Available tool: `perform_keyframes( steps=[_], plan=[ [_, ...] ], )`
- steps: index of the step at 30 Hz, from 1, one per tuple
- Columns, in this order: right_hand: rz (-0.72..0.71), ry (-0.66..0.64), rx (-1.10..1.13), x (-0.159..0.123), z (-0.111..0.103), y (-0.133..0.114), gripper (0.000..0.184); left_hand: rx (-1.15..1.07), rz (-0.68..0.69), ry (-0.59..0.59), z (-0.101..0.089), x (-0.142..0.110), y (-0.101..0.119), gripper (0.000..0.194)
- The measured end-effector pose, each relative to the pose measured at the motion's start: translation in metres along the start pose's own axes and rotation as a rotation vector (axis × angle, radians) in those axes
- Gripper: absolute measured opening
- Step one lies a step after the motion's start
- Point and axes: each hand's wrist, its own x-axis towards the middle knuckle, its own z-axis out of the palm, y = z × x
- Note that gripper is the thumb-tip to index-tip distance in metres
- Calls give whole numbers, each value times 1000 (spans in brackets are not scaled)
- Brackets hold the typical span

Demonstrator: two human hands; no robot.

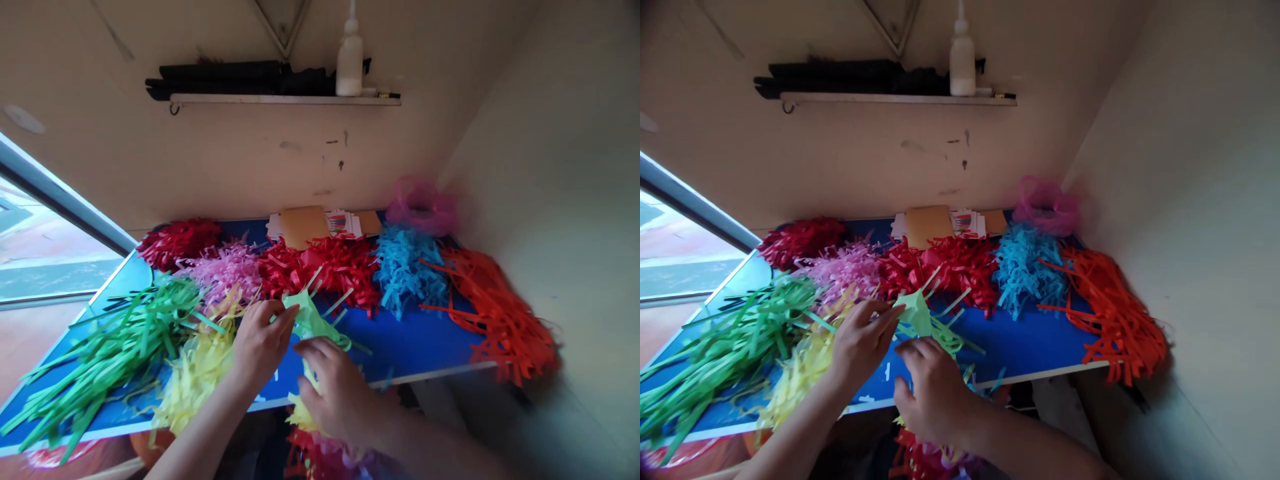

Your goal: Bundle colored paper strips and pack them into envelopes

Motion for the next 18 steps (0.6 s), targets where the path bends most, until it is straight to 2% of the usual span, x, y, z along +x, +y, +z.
perform_keyframes(
  steps=[2, 4, 6, 9, 11, 13, 16, 18],
  plan=[
    [52, -58, 72, 11, 25, -2, 63, 27, 44, -5, -18, -3, -1, 17],
    [13, -52, 190, 27, 41, -1, 74, 50, 96, -11, -38, -6, 0, 23],
    [-8, -88, 357, 40, 44, 0, 70, 54, 127, -9, -56, -10, 0, 27],
    [144, -201, 605, 43, 29, 8, 58, 19, 162, -13, -66, -14, 4, 26],
    [292, -241, 734, 33, 10, 17, 53, -27, 180, -7, -57, -16, 9, 26],
    [395, -177, 806, 16, -13, 32, 52, -78, 185, 3, -37, -15, 15, 26],
    [492, 109, 757, -18, -51, 65, 57, -154, 161, -12, 8, -15, 29, 26],
    [597, 348, 603, -43, -79, 92, 60, -194, 141, -51, 39, -18, 39, 23]
  ],
)
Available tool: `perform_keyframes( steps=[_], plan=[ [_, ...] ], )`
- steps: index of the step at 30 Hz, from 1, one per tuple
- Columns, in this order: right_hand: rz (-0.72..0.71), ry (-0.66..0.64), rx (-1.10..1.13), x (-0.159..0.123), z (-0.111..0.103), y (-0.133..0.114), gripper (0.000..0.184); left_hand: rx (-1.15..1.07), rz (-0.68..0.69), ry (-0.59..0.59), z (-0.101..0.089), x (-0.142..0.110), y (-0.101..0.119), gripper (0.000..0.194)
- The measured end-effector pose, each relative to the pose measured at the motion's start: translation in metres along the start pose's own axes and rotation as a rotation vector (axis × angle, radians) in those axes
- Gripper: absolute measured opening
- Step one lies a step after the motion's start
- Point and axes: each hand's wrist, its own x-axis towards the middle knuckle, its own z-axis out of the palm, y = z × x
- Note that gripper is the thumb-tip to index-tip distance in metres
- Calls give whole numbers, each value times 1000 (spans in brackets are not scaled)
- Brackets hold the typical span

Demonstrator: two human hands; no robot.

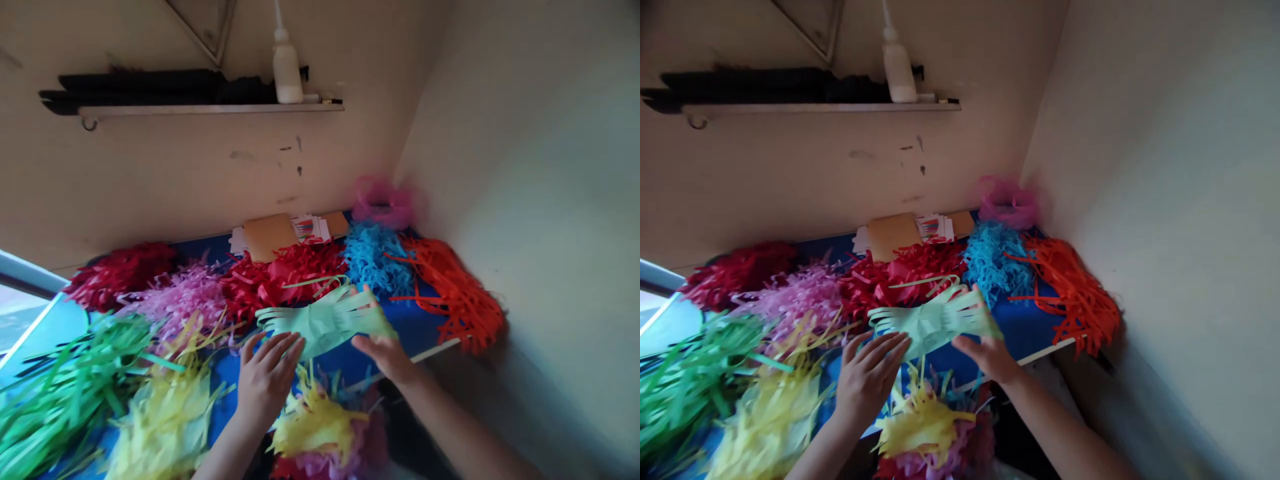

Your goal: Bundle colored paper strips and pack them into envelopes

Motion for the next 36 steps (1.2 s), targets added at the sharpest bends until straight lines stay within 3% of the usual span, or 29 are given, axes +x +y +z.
perform_keyframes(
  steps=[3, 5, 6, 8, 10, 12, 16, 20, 23, 25, 27, 30, 33, 36],
  plan=[
    [8, 428, -200, -4, -52, 14, 59, -32, -22, -80, 37, -7, 4, 22],
    [-17, 564, -273, -12, -63, 19, 55, -43, -36, -123, 50, -12, 6, 23],
    [-43, 555, -305, -16, -59, 21, 51, -51, -44, -141, 54, -14, 8, 23],
    [-144, 379, -443, -23, -38, 25, 44, -63, -66, -181, 58, -13, 11, 23],
    [-338, 32, -686, -21, -8, 28, 34, -57, -90, -229, 59, -8, 14, 24],
    [-514, -168, -830, -10, 14, 29, 25, -27, -116, -277, 59, 0, 13, 29],
    [-676, -166, -846, 12, 20, 32, 30, 83, -211, -312, 45, -1, -10, 40],
    [-734, -417, -852, 9, 13, 44, 22, 233, -258, -380, 5, -29, -39, 43],
    [-702, -459, -881, 0, 20, 53, 17, 287, -189, -443, -28, -37, -35, 54],
    [-695, -440, -907, -2, 28, 54, 15, 146, -101, -482, -37, -28, -17, 60],
    [-700, -430, -925, -1, 33, 54, 15, -58, -72, -528, -30, -16, 6, 60],
    [-662, -466, -963, 1, 34, 53, 12, -164, -211, -509, 4, -8, 28, 46],
    [-557, -485, -960, 5, 25, 56, 7, -213, -319, -518, 34, -17, 20, 31],
    [-425, -392, -950, 10, 19, 60, 6, -252, -444, -475, 43, -28, 2, 19]
  ],
)
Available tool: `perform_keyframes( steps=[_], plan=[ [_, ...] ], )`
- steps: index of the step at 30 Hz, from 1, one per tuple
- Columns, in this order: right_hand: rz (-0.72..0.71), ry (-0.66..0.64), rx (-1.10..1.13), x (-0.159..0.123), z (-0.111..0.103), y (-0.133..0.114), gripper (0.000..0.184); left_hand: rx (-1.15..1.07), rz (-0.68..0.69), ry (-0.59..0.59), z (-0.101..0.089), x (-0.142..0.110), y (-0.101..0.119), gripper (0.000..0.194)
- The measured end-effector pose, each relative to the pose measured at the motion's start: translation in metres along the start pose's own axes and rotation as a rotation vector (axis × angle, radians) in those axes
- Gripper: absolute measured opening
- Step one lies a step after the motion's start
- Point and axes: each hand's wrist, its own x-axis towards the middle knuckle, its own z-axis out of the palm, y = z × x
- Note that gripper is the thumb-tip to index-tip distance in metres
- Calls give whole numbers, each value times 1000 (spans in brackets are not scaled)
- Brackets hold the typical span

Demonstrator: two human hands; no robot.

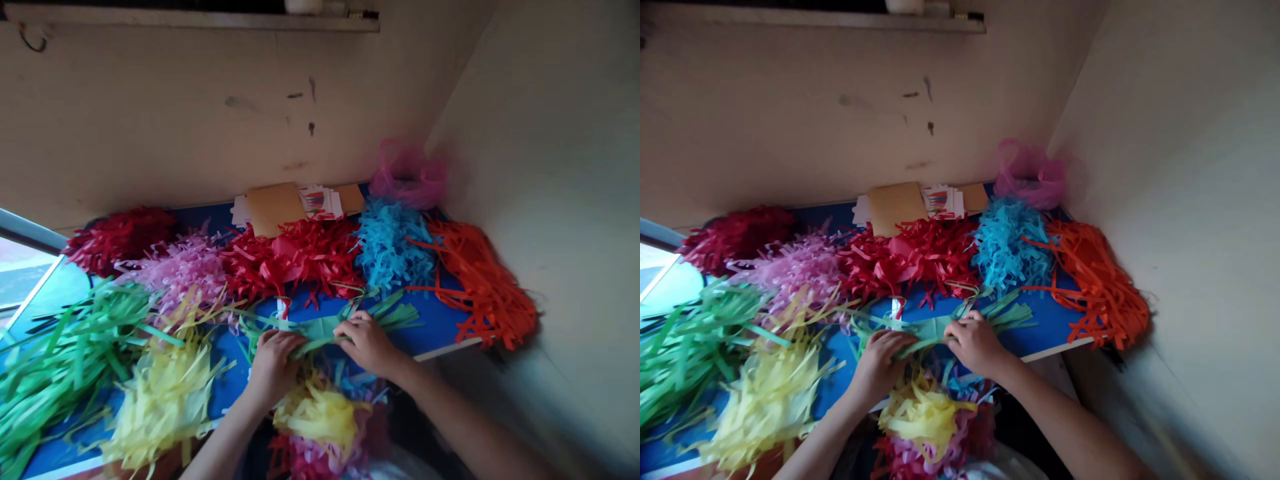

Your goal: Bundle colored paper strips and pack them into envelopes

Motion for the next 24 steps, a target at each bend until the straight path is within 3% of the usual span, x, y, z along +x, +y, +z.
perform_keyframes(
  steps=[6, 14, 16, 19, 22, 24],
  plan=[
    [202, 74, -115, 15, 5, 0, 19, 99, -200, 78, 0, 10, -2, 34],
    [235, 64, -106, 17, 9, 3, 27, 103, -222, 71, -3, 14, 5, 11],
    [199, 121, -74, 16, 3, 0, 27, 68, -200, 89, -8, 12, 4, 9],
    [13, 217, -23, 13, -10, -4, 17, -46, -68, 126, -15, 6, 3, 8],
    [-183, 176, 8, 5, -14, -3, 9, -123, 55, 73, -14, -1, 1, 11],
    [-189, 120, 58, 0, -11, 0, 12, -111, 73, 12, -10, -5, -1, 14]
  ],
)
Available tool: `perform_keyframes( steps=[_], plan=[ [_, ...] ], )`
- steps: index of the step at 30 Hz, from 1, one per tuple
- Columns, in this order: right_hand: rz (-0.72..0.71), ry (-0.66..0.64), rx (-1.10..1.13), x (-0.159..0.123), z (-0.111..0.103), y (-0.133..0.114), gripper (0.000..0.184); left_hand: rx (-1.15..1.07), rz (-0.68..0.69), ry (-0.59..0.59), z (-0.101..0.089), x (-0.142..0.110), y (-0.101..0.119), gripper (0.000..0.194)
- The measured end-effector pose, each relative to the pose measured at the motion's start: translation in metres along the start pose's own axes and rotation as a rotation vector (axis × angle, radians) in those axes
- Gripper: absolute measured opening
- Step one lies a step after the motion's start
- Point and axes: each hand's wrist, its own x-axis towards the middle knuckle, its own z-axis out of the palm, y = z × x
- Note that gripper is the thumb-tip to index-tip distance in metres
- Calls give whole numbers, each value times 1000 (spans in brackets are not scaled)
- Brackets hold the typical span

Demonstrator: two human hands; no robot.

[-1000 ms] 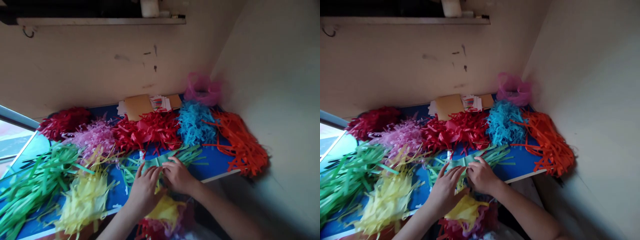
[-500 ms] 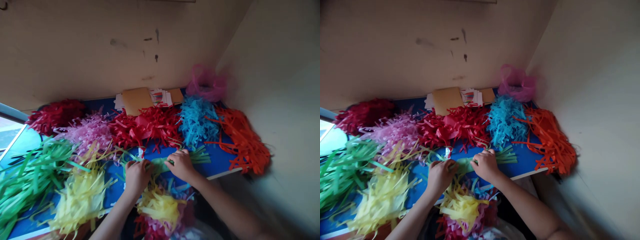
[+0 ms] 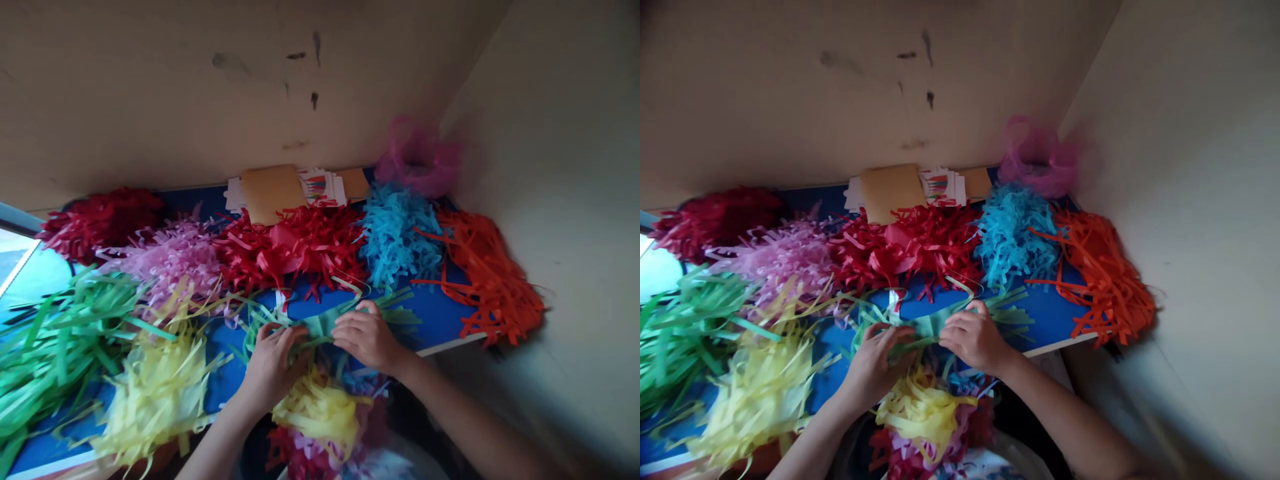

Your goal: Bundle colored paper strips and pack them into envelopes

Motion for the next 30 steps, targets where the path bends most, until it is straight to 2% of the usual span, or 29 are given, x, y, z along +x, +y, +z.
perform_keyframes(
  steps=[2, 6, 11, 17, 30],
  plan=[
    [90, -29, 50, -5, 5, 3, 17, 15, -19, -22, 5, -2, -2, 13],
    [279, -13, 46, -8, 11, 4, 20, 67, -72, 14, 7, -4, -2, 14],
    [395, -14, -31, -2, 18, 2, 20, 173, -181, 8, 9, -4, 3, 35],
    [425, -23, -145, 4, 25, 3, 21, 313, -311, 1, 14, 0, 9, 28],
    [416, -30, -208, 2, 31, 7, 21, 415, -362, -101, 12, 9, 6, 32]
  ],
)
